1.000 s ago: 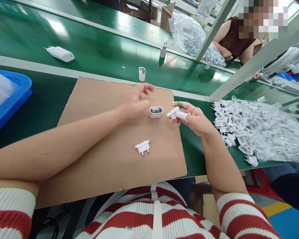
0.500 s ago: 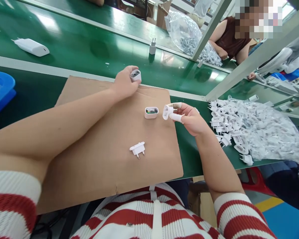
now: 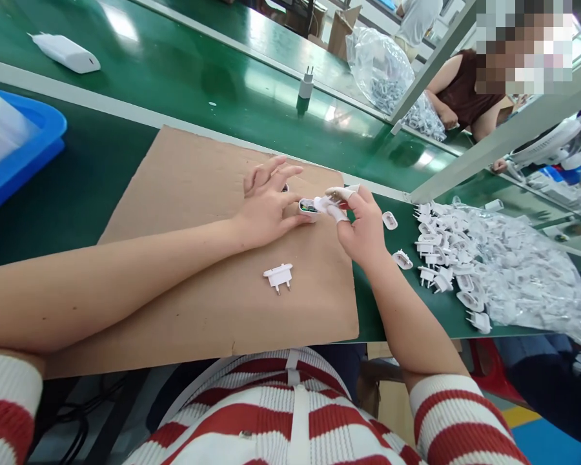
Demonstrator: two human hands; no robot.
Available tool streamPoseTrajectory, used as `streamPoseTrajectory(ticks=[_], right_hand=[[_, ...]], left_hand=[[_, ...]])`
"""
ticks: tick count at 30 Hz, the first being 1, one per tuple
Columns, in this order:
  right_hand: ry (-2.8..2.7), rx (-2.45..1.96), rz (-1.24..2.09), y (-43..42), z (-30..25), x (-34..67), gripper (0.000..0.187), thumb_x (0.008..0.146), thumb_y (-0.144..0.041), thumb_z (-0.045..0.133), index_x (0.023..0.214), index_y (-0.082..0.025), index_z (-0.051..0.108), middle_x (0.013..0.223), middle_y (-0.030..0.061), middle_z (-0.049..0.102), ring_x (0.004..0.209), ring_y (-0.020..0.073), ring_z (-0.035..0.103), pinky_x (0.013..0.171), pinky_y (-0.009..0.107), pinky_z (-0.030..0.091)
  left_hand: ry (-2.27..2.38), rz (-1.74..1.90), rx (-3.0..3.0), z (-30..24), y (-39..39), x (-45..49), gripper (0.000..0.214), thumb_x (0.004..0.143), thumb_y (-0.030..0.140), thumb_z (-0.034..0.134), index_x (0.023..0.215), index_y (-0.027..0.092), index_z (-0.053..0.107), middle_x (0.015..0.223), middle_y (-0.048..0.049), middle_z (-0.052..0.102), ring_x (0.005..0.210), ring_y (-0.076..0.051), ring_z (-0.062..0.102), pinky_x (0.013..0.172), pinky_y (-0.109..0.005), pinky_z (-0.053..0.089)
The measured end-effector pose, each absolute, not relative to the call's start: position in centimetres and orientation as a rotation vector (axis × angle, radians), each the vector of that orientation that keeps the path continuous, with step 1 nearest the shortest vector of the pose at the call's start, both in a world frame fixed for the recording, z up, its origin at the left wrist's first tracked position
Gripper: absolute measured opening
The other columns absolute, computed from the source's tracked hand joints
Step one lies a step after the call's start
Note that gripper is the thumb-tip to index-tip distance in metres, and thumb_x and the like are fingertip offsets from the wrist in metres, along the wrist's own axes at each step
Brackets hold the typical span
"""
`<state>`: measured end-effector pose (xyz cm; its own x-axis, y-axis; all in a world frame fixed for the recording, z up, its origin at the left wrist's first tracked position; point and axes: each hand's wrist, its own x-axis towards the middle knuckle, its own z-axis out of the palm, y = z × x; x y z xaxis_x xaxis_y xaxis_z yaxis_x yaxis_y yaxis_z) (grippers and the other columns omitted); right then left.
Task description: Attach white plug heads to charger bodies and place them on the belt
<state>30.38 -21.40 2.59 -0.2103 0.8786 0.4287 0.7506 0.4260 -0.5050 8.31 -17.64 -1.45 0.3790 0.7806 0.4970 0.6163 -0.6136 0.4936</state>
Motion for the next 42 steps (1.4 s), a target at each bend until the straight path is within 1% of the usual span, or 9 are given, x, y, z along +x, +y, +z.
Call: streamPoseTrajectory(ticks=[3, 10, 14, 17, 21, 25, 30, 37, 42], right_hand=[[-2.099, -1.363, 0.121, -21.3, 2.5, 29.3, 0.036, 0.098, -0.013, 0.049, 0.126, -0.023, 0.070, 0.112, 0.0112, 0.063, 0.106, 0.0247, 0.066, 0.096, 0.038, 0.058], [-2.228, -1.275, 0.169, -21.0, 2.7, 28.9, 0.039, 0.097, -0.012, 0.048, 0.130, -0.022, 0.068, 0.115, 0.0116, 0.065, 0.111, 0.0251, 0.067, 0.098, 0.037, 0.056], [-2.198, -1.310, 0.089, -21.3, 3.1, 29.0, 0.036, 0.100, -0.015, 0.048, 0.126, -0.025, 0.070, 0.117, 0.0114, 0.066, 0.110, 0.0258, 0.067, 0.096, 0.038, 0.056], [-2.224, -1.307, 0.056, -21.3, 2.8, 28.8, 0.036, 0.098, -0.013, 0.049, 0.124, -0.025, 0.071, 0.111, 0.0099, 0.066, 0.103, 0.0247, 0.068, 0.089, 0.036, 0.056], [-2.257, -1.251, -0.055, -20.9, 2.0, 28.5, 0.035, 0.093, -0.008, 0.051, 0.115, -0.022, 0.073, 0.092, 0.0056, 0.062, 0.082, 0.0199, 0.063, 0.071, 0.030, 0.049], [-2.261, -1.219, -0.148, -20.7, 2.1, 28.5, 0.034, 0.089, -0.005, 0.051, 0.109, -0.022, 0.074, 0.085, 0.0036, 0.058, 0.074, 0.0179, 0.058, 0.065, 0.029, 0.044], [-2.194, -1.177, -0.100, -20.8, 2.7, 28.8, 0.036, 0.092, -0.007, 0.049, 0.114, -0.023, 0.073, 0.092, 0.0059, 0.061, 0.084, 0.0208, 0.063, 0.071, 0.032, 0.049], [-2.259, -1.257, -0.100, -20.8, 2.5, 28.6, 0.034, 0.088, -0.005, 0.051, 0.107, -0.022, 0.074, 0.086, 0.0040, 0.057, 0.075, 0.0187, 0.059, 0.067, 0.030, 0.043], [-2.268, -1.298, -0.183, -21.2, 2.5, 28.3, 0.031, 0.089, -0.007, 0.051, 0.106, -0.023, 0.072, 0.087, 0.0051, 0.058, 0.081, 0.0215, 0.060, 0.078, 0.033, 0.047]], left_hand=[[1.218, 1.063, 2.416, -1.9, -17.3, 8.3, 0.028, 0.090, 0.056, 0.075, 0.094, 0.028, 0.078, 0.156, -0.0034, 0.058, 0.159, -0.038, 0.031, 0.127, -0.058, 0.016], [1.192, 1.007, 2.366, -1.7, -17.8, 8.2, 0.022, 0.088, 0.054, 0.076, 0.096, 0.033, 0.078, 0.149, -0.0010, 0.061, 0.160, -0.039, 0.029, 0.129, -0.059, 0.015], [1.149, 1.014, 2.386, -1.9, -17.7, 8.1, 0.024, 0.093, 0.051, 0.071, 0.094, 0.028, 0.078, 0.150, -0.0038, 0.060, 0.160, -0.038, 0.027, 0.129, -0.059, 0.013], [1.133, 1.009, 2.395, -2.4, -17.5, 8.1, 0.030, 0.095, 0.054, 0.068, 0.095, 0.026, 0.078, 0.150, -0.0046, 0.059, 0.160, -0.039, 0.025, 0.130, -0.058, 0.007], [1.102, 0.998, 2.363, -2.8, -17.3, 8.2, 0.035, 0.097, 0.055, 0.064, 0.098, 0.022, 0.076, 0.153, -0.0070, 0.055, 0.160, -0.041, 0.018, 0.130, -0.059, -0.002], [1.108, 0.991, 2.358, -2.6, -17.4, 8.2, 0.032, 0.097, 0.052, 0.064, 0.097, 0.023, 0.076, 0.151, -0.0071, 0.056, 0.159, -0.039, 0.019, 0.130, -0.058, 0.002], [1.121, 1.002, 2.368, -2.2, -17.6, 8.2, 0.026, 0.095, 0.048, 0.070, 0.094, 0.024, 0.078, 0.149, -0.0065, 0.059, 0.158, -0.037, 0.025, 0.129, -0.056, 0.009], [1.107, 0.985, 2.259, -1.5, -17.8, 8.3, 0.031, 0.091, 0.053, 0.069, 0.096, 0.022, 0.076, 0.147, -0.0076, 0.059, 0.157, -0.041, 0.025, 0.131, -0.061, 0.006], [1.099, 0.960, 2.254, -1.3, -17.7, 8.2, 0.030, 0.089, 0.052, 0.069, 0.096, 0.024, 0.076, 0.146, -0.0071, 0.061, 0.158, -0.042, 0.025, 0.131, -0.061, 0.007]])
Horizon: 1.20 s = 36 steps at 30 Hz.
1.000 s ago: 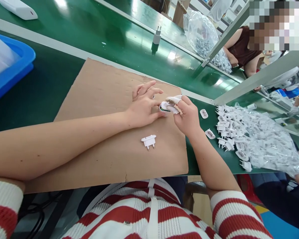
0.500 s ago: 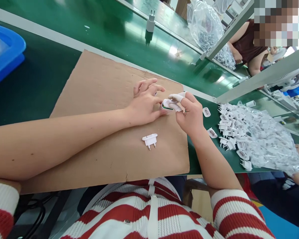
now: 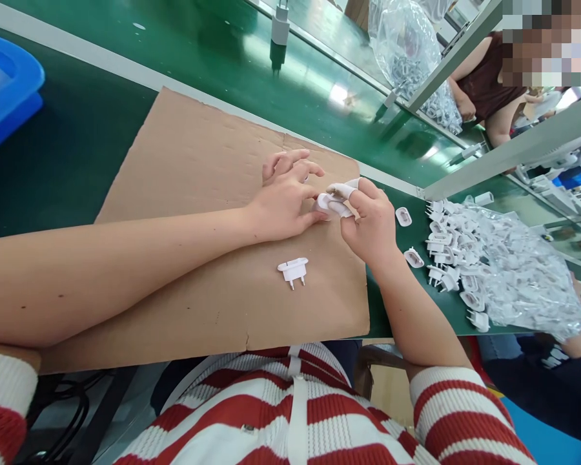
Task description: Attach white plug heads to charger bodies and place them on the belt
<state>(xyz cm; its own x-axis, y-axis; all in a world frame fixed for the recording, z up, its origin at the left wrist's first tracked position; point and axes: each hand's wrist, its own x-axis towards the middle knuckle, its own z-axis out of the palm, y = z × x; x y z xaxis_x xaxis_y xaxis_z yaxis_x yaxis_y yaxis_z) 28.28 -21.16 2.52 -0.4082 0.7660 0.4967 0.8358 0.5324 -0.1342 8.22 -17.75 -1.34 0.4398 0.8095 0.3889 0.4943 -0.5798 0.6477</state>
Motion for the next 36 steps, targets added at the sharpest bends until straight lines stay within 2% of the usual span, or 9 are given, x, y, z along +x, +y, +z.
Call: streamPoseTrajectory(ticks=[12, 17, 19, 23, 25, 27, 29, 33, 36], right_hand=[[-2.320, -1.501, -0.262, -21.1, 3.2, 27.4, 0.030, 0.080, -0.004, 0.048, 0.090, -0.021, 0.070, 0.081, 0.0026, 0.053, 0.070, 0.0172, 0.052, 0.070, 0.030, 0.038], [-2.225, -1.599, -0.224, -21.5, 2.5, 27.3, 0.036, 0.084, -0.006, 0.052, 0.105, -0.023, 0.075, 0.087, 0.0031, 0.057, 0.071, 0.0173, 0.053, 0.063, 0.029, 0.034], [-2.206, -1.598, -0.191, -21.5, 2.3, 27.4, 0.039, 0.086, -0.006, 0.053, 0.113, -0.023, 0.076, 0.089, 0.0037, 0.059, 0.077, 0.0184, 0.056, 0.067, 0.029, 0.039], [-2.203, -1.526, -0.080, -21.7, 1.8, 27.5, 0.046, 0.091, -0.010, 0.054, 0.133, -0.020, 0.070, 0.098, 0.0070, 0.063, 0.092, 0.0227, 0.062, 0.086, 0.034, 0.050], [-2.182, -1.468, 0.105, -21.8, 1.4, 27.6, 0.054, 0.090, -0.015, 0.061, 0.144, -0.020, 0.062, 0.112, 0.0094, 0.066, 0.098, 0.0238, 0.063, 0.089, 0.037, 0.054], [-2.127, -1.425, 0.317, -21.7, 1.1, 28.0, 0.058, 0.087, -0.017, 0.065, 0.145, -0.023, 0.058, 0.125, 0.0095, 0.067, 0.101, 0.0230, 0.065, 0.089, 0.036, 0.057], [-2.056, -1.458, 0.428, -21.0, 1.0, 28.5, 0.058, 0.084, -0.016, 0.064, 0.141, -0.026, 0.059, 0.124, 0.0066, 0.070, 0.097, 0.0208, 0.067, 0.086, 0.033, 0.058], [-1.925, -1.605, 0.362, -16.4, 1.6, 29.8, 0.075, 0.081, -0.015, 0.063, 0.153, -0.026, 0.047, 0.112, 0.0039, 0.072, 0.084, 0.0181, 0.068, 0.080, 0.031, 0.057], [-1.812, -1.706, 0.301, -10.8, 2.0, 30.4, 0.069, 0.083, -0.016, 0.062, 0.151, -0.015, 0.048, 0.115, 0.0090, 0.072, 0.094, 0.0212, 0.070, 0.088, 0.034, 0.058]], left_hand=[[1.127, 0.982, 2.292, -1.7, -17.7, 8.4, 0.026, 0.092, 0.047, 0.070, 0.096, 0.022, 0.077, 0.147, -0.0087, 0.060, 0.156, -0.038, 0.028, 0.130, -0.059, 0.009], [1.171, 0.984, 2.315, -1.8, -17.8, 8.5, 0.031, 0.089, 0.053, 0.072, 0.095, 0.024, 0.077, 0.148, -0.0080, 0.059, 0.155, -0.040, 0.031, 0.128, -0.060, 0.016], [1.191, 0.998, 2.305, -1.8, -17.9, 8.3, 0.039, 0.084, 0.053, 0.076, 0.112, 0.026, 0.075, 0.160, -0.0088, 0.048, 0.156, -0.041, 0.029, 0.128, -0.061, 0.020], [1.313, 1.102, 2.185, -1.9, -17.4, 7.2, 0.089, 0.071, 0.036, 0.080, 0.153, 0.030, 0.046, 0.174, -0.0091, 0.023, 0.157, -0.039, 0.027, 0.129, -0.059, 0.025], [1.377, 1.078, 2.087, -2.1, -16.8, 6.6, 0.088, 0.069, 0.030, 0.077, 0.152, 0.027, 0.047, 0.168, -0.0112, 0.037, 0.152, -0.039, 0.035, 0.128, -0.058, 0.028], [1.390, 1.001, 1.966, -2.3, -16.1, 6.2, 0.068, 0.072, 0.032, 0.071, 0.139, 0.023, 0.059, 0.148, -0.0116, 0.059, 0.140, -0.038, 0.050, 0.123, -0.055, 0.038], [1.366, 0.960, 1.873, -2.5, -15.6, 6.1, 0.049, 0.078, 0.035, 0.066, 0.126, 0.022, 0.066, 0.127, -0.0095, 0.070, 0.123, -0.034, 0.062, 0.115, -0.049, 0.047], [1.329, 0.996, 1.841, -2.9, -15.2, 6.2, 0.042, 0.080, 0.035, 0.066, 0.120, 0.022, 0.069, 0.116, -0.0076, 0.073, 0.106, -0.030, 0.067, 0.107, -0.044, 0.053], [1.312, 1.028, 1.860, -3.1, -15.1, 6.3, 0.042, 0.078, 0.032, 0.067, 0.120, 0.022, 0.069, 0.116, -0.0073, 0.072, 0.107, -0.030, 0.068, 0.108, -0.044, 0.052]])
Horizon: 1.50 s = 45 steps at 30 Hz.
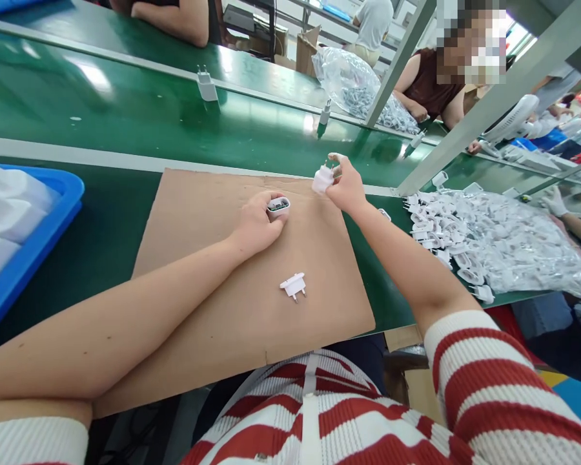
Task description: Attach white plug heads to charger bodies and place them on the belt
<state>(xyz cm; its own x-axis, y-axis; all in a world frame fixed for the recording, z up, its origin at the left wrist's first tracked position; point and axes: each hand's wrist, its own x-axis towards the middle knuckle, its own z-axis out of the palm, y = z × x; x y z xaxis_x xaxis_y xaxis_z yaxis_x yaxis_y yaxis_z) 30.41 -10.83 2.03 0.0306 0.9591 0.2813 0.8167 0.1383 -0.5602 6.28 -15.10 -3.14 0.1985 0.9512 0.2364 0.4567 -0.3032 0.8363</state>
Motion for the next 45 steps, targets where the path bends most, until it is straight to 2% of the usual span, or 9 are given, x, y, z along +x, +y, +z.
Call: streamPoseTrajectory(ticks=[6, 10, 14, 18, 24, 29, 36, 41, 45], right_hand=[[-1.660, -1.934, 0.175, -2.9, 0.9, 29.1, 0.061, 0.090, -0.013, 0.058, 0.151, -0.014, 0.049, 0.147, 0.0171, 0.059, 0.128, 0.0267, 0.063, 0.110, 0.038, 0.051], [-1.762, -1.997, 0.319, -1.6, 1.2, 29.2, 0.065, 0.085, -0.012, 0.067, 0.149, -0.011, 0.055, 0.137, 0.0162, 0.068, 0.118, 0.0280, 0.068, 0.105, 0.038, 0.054], [-1.849, -1.958, 0.295, -4.2, 3.9, 33.8, 0.072, 0.082, -0.014, 0.072, 0.152, -0.011, 0.056, 0.151, 0.0153, 0.062, 0.117, 0.0263, 0.069, 0.106, 0.037, 0.054], [-2.026, -2.153, 0.269, -10.7, 6.2, 40.2, 0.034, 0.079, -0.014, 0.071, 0.111, -0.013, 0.082, 0.115, 0.0132, 0.080, 0.110, 0.0336, 0.072, 0.102, 0.043, 0.055], [-1.796, -2.399, 0.285, -18.0, 4.2, 43.7, 0.032, 0.080, -0.016, 0.071, 0.109, -0.018, 0.083, 0.110, 0.0124, 0.081, 0.106, 0.0314, 0.074, 0.095, 0.039, 0.056], [-1.781, -2.309, 0.368, -19.0, 2.7, 42.9, 0.054, 0.073, -0.023, 0.083, 0.125, -0.015, 0.077, 0.114, 0.0148, 0.078, 0.098, 0.0279, 0.074, 0.087, 0.038, 0.060], [-1.447, -1.821, 0.780, -19.9, 3.3, 38.2, 0.058, 0.052, -0.033, 0.097, 0.106, -0.018, 0.081, 0.103, 0.0098, 0.081, 0.103, 0.0303, 0.074, 0.095, 0.044, 0.059], [-1.571, -1.420, 0.943, -18.9, 4.1, 30.6, 0.038, 0.078, -0.056, 0.084, 0.092, -0.020, 0.083, 0.109, 0.0080, 0.078, 0.115, 0.0280, 0.070, 0.107, 0.044, 0.056], [-1.622, -1.263, 0.708, -18.5, 3.4, 26.5, 0.046, 0.075, -0.036, 0.085, 0.120, -0.023, 0.079, 0.135, 0.0099, 0.063, 0.110, 0.0211, 0.070, 0.099, 0.039, 0.063]], left_hand=[[1.298, 1.002, 1.843, -3.0, -15.3, 6.0, 0.049, 0.080, 0.034, 0.067, 0.127, 0.020, 0.065, 0.125, -0.0099, 0.071, 0.113, -0.030, 0.067, 0.108, -0.047, 0.052], [1.317, 0.943, 1.858, -2.6, -15.4, 5.8, 0.048, 0.081, 0.034, 0.067, 0.127, 0.022, 0.064, 0.124, -0.0095, 0.070, 0.111, -0.030, 0.066, 0.105, -0.047, 0.053], [1.358, 0.961, 1.884, -2.5, -15.5, 5.6, 0.042, 0.081, 0.034, 0.069, 0.121, 0.022, 0.066, 0.119, -0.0106, 0.071, 0.122, -0.034, 0.060, 0.106, -0.048, 0.052], [1.273, 0.914, 1.793, -2.4, -15.9, 5.9, 0.039, 0.082, 0.039, 0.072, 0.119, 0.025, 0.068, 0.110, -0.0069, 0.072, 0.092, -0.027, 0.065, 0.090, -0.044, 0.058], [1.191, 0.905, 1.844, -2.1, -16.3, 6.3, 0.054, 0.078, 0.042, 0.079, 0.127, 0.026, 0.066, 0.121, -0.0069, 0.071, 0.091, -0.024, 0.067, 0.090, -0.041, 0.058], [1.161, 0.816, 1.852, -2.0, -16.4, 6.0, 0.041, 0.081, 0.049, 0.077, 0.114, 0.026, 0.074, 0.110, -0.0054, 0.074, 0.090, -0.025, 0.068, 0.087, -0.041, 0.058], [1.098, 0.822, 1.931, -1.9, -16.4, 6.0, 0.042, 0.081, 0.049, 0.076, 0.114, 0.024, 0.075, 0.115, -0.0075, 0.073, 0.100, -0.028, 0.067, 0.093, -0.041, 0.058], [1.079, 0.819, 1.978, -1.9, -16.3, 6.0, 0.039, 0.083, 0.050, 0.074, 0.113, 0.024, 0.075, 0.114, -0.0071, 0.073, 0.103, -0.029, 0.067, 0.094, -0.042, 0.058], [1.046, 0.826, 2.010, -2.0, -16.2, 6.0, 0.037, 0.086, 0.048, 0.072, 0.114, 0.024, 0.074, 0.111, -0.0075, 0.073, 0.103, -0.030, 0.066, 0.095, -0.044, 0.057]])
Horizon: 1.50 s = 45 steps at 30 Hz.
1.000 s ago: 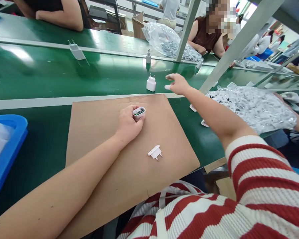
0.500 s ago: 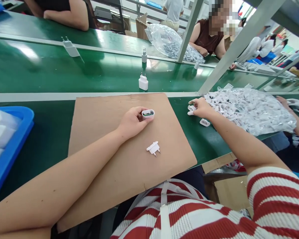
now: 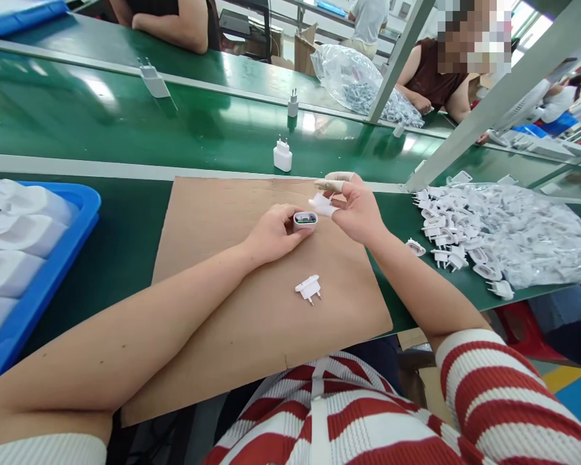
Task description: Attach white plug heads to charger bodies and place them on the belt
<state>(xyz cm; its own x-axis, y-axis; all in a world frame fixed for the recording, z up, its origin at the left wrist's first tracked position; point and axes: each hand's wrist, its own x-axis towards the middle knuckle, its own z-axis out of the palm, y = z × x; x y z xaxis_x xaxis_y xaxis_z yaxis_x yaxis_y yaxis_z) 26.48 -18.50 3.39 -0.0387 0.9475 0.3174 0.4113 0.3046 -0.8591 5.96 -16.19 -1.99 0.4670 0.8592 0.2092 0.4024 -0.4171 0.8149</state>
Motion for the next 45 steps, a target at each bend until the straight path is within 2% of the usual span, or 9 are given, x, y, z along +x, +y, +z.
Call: streamPoseTrajectory(ticks=[2, 6, 8, 13, 22, 25, 29, 35, 45], right_hand=[[-1.668, -1.215, 0.651, -18.6, 2.7, 25.7, 0.055, 0.076, -0.029, 0.083, 0.130, -0.024, 0.074, 0.140, 0.0099, 0.057, 0.102, 0.0179, 0.070, 0.093, 0.038, 0.065], [-1.894, -1.254, 0.544, -19.0, 2.2, 25.9, 0.025, 0.084, -0.022, 0.074, 0.108, -0.024, 0.081, 0.110, 0.0050, 0.072, 0.099, 0.0200, 0.070, 0.092, 0.038, 0.063], [-1.956, -1.270, 0.466, -19.0, 2.4, 26.1, 0.024, 0.087, -0.018, 0.069, 0.107, -0.024, 0.081, 0.100, 0.0032, 0.076, 0.097, 0.0205, 0.070, 0.093, 0.038, 0.059], [-1.985, -1.214, 0.372, -18.9, 2.8, 26.0, 0.026, 0.087, -0.014, 0.067, 0.107, -0.022, 0.082, 0.100, 0.0034, 0.079, 0.096, 0.0207, 0.071, 0.090, 0.036, 0.055], [-2.030, -1.222, 0.344, -18.2, 2.0, 25.7, 0.024, 0.082, -0.014, 0.064, 0.097, -0.021, 0.081, 0.094, 0.0034, 0.079, 0.089, 0.0221, 0.070, 0.086, 0.037, 0.056], [-2.056, -1.260, 0.278, -18.1, 2.0, 25.6, 0.027, 0.079, -0.012, 0.061, 0.096, -0.023, 0.079, 0.091, 0.0009, 0.078, 0.085, 0.0211, 0.070, 0.104, 0.046, 0.053], [-2.131, -1.303, 0.207, -18.2, 2.6, 25.2, 0.032, 0.072, -0.008, 0.056, 0.093, -0.024, 0.076, 0.089, -0.0036, 0.077, 0.080, 0.0188, 0.070, 0.123, 0.056, 0.038], [-2.239, -1.389, 0.044, -18.6, 3.5, 25.0, 0.029, 0.074, -0.009, 0.052, 0.088, -0.025, 0.072, 0.080, -0.0037, 0.071, 0.080, 0.0199, 0.068, 0.127, 0.055, 0.031], [-2.339, -1.434, -0.012, -18.2, 4.7, 24.7, 0.031, 0.070, -0.008, 0.054, 0.086, -0.023, 0.076, 0.080, -0.0012, 0.073, 0.082, 0.0212, 0.069, 0.122, 0.053, 0.036]], left_hand=[[1.007, 0.826, 2.023, -2.1, -16.1, 6.0, 0.034, 0.087, 0.047, 0.070, 0.111, 0.023, 0.074, 0.109, -0.0080, 0.072, 0.102, -0.030, 0.066, 0.093, -0.045, 0.056], [0.966, 0.849, 2.024, -2.1, -15.9, 6.0, 0.031, 0.088, 0.046, 0.069, 0.105, 0.022, 0.073, 0.101, -0.0076, 0.071, 0.099, -0.029, 0.064, 0.092, -0.044, 0.055], [0.969, 0.851, 2.018, -2.0, -15.8, 6.0, 0.030, 0.087, 0.046, 0.069, 0.104, 0.021, 0.073, 0.097, -0.0069, 0.070, 0.095, -0.028, 0.063, 0.089, -0.043, 0.054], [0.952, 0.850, 1.961, -1.9, -15.6, 6.1, 0.028, 0.083, 0.045, 0.072, 0.095, 0.020, 0.074, 0.094, -0.0054, 0.069, 0.086, -0.025, 0.062, 0.078, -0.038, 0.051], [0.937, 0.834, 1.844, -1.5, -15.6, 6.1, 0.034, 0.077, 0.047, 0.079, 0.091, 0.017, 0.075, 0.091, -0.0032, 0.068, 0.081, -0.021, 0.063, 0.074, -0.032, 0.049], [0.961, 0.842, 1.850, -1.5, -15.7, 6.1, 0.031, 0.077, 0.045, 0.080, 0.089, 0.017, 0.075, 0.088, -0.0020, 0.068, 0.079, -0.020, 0.062, 0.073, -0.032, 0.048], [1.000, 0.844, 1.853, -1.4, -15.8, 6.2, 0.029, 0.077, 0.044, 0.080, 0.085, 0.016, 0.075, 0.083, -0.0012, 0.066, 0.076, -0.018, 0.060, 0.072, -0.032, 0.046], [1.006, 0.858, 1.818, -1.5, -16.0, 6.2, 0.027, 0.077, 0.042, 0.081, 0.084, 0.016, 0.075, 0.086, -0.0009, 0.070, 0.078, -0.019, 0.062, 0.073, -0.031, 0.047], [1.066, 0.873, 1.919, -1.8, -15.6, 6.3, 0.024, 0.076, 0.038, 0.082, 0.075, 0.018, 0.070, 0.083, -0.0024, 0.064, 0.080, -0.020, 0.060, 0.074, -0.033, 0.046]])
